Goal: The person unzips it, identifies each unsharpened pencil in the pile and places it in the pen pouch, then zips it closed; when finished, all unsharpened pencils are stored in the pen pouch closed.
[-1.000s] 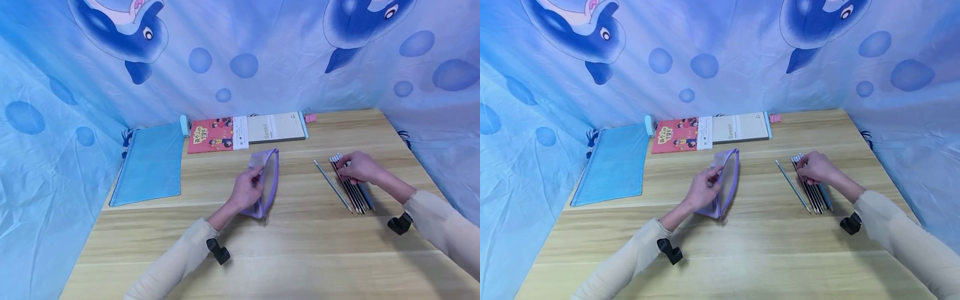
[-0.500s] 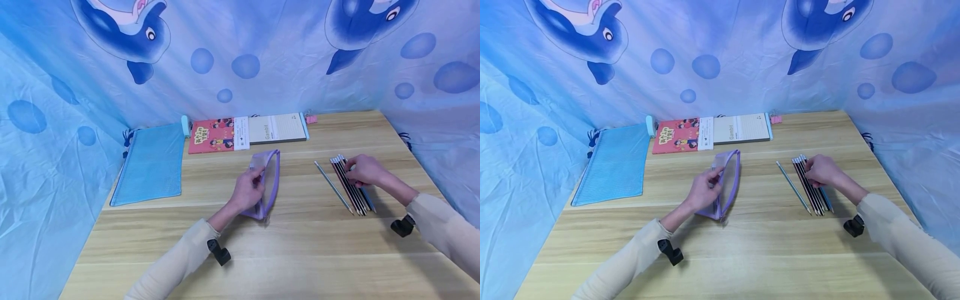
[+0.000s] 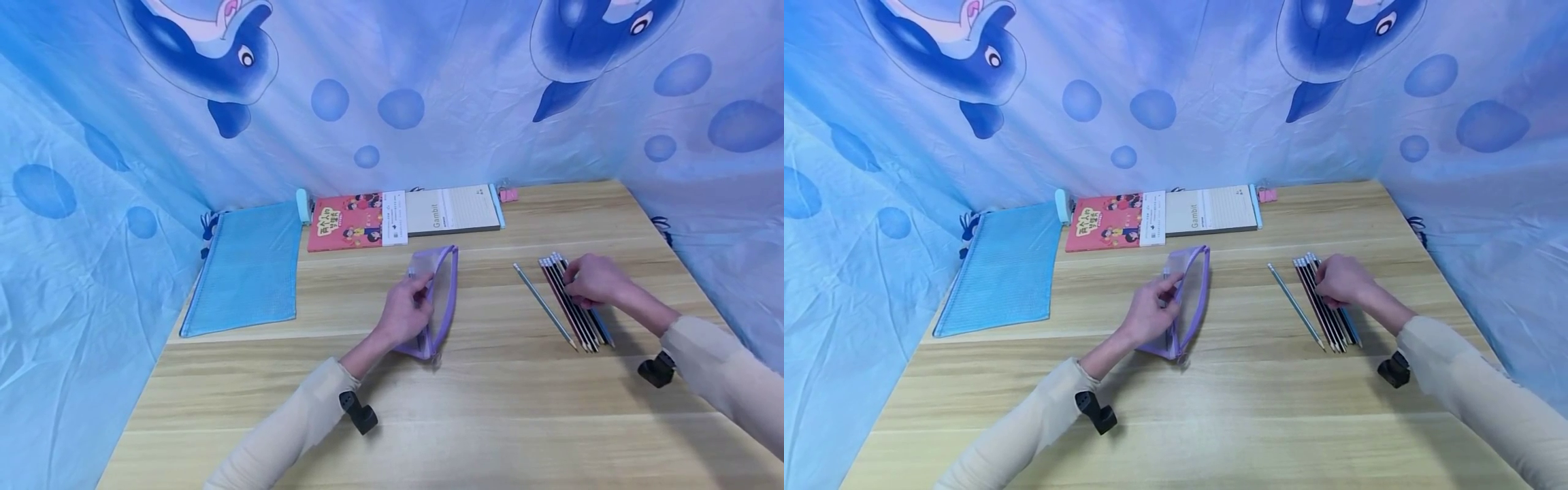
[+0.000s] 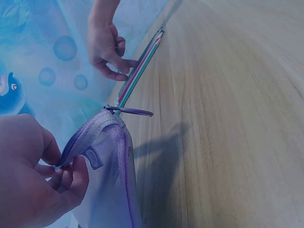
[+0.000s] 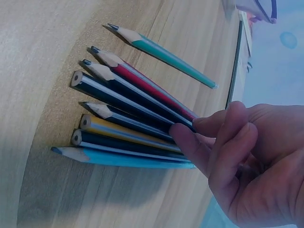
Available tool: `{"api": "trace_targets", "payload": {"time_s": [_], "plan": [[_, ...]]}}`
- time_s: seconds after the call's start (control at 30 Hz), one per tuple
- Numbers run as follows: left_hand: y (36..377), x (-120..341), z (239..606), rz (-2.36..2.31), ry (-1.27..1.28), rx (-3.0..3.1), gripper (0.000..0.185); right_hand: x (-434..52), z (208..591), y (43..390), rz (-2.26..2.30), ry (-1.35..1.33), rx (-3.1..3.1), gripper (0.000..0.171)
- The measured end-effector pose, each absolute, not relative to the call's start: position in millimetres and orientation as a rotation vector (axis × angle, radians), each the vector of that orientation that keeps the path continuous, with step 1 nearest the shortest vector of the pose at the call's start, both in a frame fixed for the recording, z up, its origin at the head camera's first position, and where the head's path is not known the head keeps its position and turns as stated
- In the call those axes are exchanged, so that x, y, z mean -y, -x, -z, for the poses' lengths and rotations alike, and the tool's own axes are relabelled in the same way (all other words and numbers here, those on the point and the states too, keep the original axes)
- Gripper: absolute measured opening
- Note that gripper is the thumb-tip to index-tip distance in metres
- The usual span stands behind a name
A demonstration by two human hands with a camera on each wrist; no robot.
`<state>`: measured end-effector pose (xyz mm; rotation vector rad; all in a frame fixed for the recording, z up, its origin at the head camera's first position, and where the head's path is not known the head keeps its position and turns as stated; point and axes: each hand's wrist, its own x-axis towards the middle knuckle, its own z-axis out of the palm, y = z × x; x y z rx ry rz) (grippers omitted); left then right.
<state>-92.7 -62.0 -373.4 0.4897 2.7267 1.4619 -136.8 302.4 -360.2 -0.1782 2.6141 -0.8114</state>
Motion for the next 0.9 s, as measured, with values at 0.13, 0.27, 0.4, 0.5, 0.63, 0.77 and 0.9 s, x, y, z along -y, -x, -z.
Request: {"api": "trace_targets", "payload": {"time_s": [0.13, 0.27, 0.4, 0.5, 0.63, 0.77, 0.9], "plan": [[92.2, 61.5, 373.1, -1.457, -0.474, -2.722, 0.057, -299.1, 360.8, 136.8, 0.738, 0.214, -2.642, 0.003], [91.4, 61.0, 372.8, -1.456, -0.462, -2.72, 0.058, -296.6, 362.4, 136.9, 0.653, 0.262, -2.679, 0.003], [91.0, 60.5, 372.9, -1.449, -0.473, -2.739, 0.057, -295.2, 363.8, 136.9, 0.606, 0.275, -2.695, 0.003], [91.1, 60.5, 372.9, -1.443, -0.474, -2.741, 0.057, -294.1, 364.4, 137.7, 0.585, 0.276, -2.694, 0.011], [91.9, 61.4, 372.6, -1.446, -0.465, -2.729, 0.059, -290.8, 363.2, 140.0, 0.581, 0.273, -2.686, 0.023], [92.8, 62.1, 372.2, -1.445, -0.475, -2.735, 0.059, -288.9, 360.7, 141.6, 0.596, 0.262, -2.676, 0.024], [92.8, 61.5, 371.9, -1.447, -0.473, -2.722, 0.058, -288.2, 359.2, 141.3, 0.606, 0.26, -2.674, 0.02]]}}
